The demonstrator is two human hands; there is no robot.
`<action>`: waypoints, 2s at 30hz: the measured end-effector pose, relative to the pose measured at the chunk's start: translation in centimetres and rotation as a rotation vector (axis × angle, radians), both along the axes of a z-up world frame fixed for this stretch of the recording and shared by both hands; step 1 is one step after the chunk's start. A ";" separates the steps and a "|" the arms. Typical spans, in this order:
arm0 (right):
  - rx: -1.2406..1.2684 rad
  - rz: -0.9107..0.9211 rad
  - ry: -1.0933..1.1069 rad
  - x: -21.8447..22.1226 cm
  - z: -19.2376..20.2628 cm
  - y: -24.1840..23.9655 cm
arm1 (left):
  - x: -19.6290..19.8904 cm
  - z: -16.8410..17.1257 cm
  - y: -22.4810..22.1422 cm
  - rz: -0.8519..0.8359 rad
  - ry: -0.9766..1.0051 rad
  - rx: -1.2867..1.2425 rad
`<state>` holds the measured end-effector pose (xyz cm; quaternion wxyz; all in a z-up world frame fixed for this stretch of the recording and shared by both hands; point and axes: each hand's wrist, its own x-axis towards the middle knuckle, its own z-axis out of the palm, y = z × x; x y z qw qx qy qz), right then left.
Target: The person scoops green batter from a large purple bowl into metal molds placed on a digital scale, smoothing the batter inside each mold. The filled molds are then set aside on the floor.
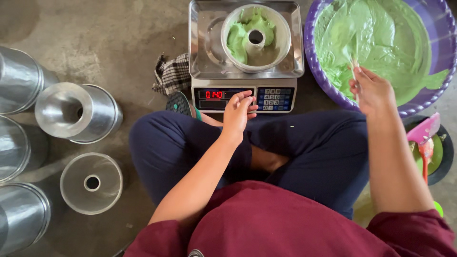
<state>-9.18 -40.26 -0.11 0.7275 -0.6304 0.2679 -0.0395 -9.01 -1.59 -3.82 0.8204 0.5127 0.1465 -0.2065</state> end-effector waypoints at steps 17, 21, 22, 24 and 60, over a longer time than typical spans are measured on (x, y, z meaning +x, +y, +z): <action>-1.188 0.076 -0.701 3.4 1.1 23.9 | 1.4 0.5 5.2 0.189 -0.014 -0.018; 0.277 0.143 0.015 5.3 2.6 25.2 | 1.4 0.7 4.5 0.200 -0.033 -0.061; 0.386 0.110 0.022 5.6 3.4 24.8 | 1.4 0.8 4.3 0.197 -0.040 -0.074; 0.601 0.042 0.035 5.6 5.2 23.0 | 1.4 0.9 3.9 0.171 -0.030 -0.068; -2.028 0.228 0.382 -16.4 -5.9 -11.6 | 4.6 2.6 7.5 0.281 -0.071 -0.075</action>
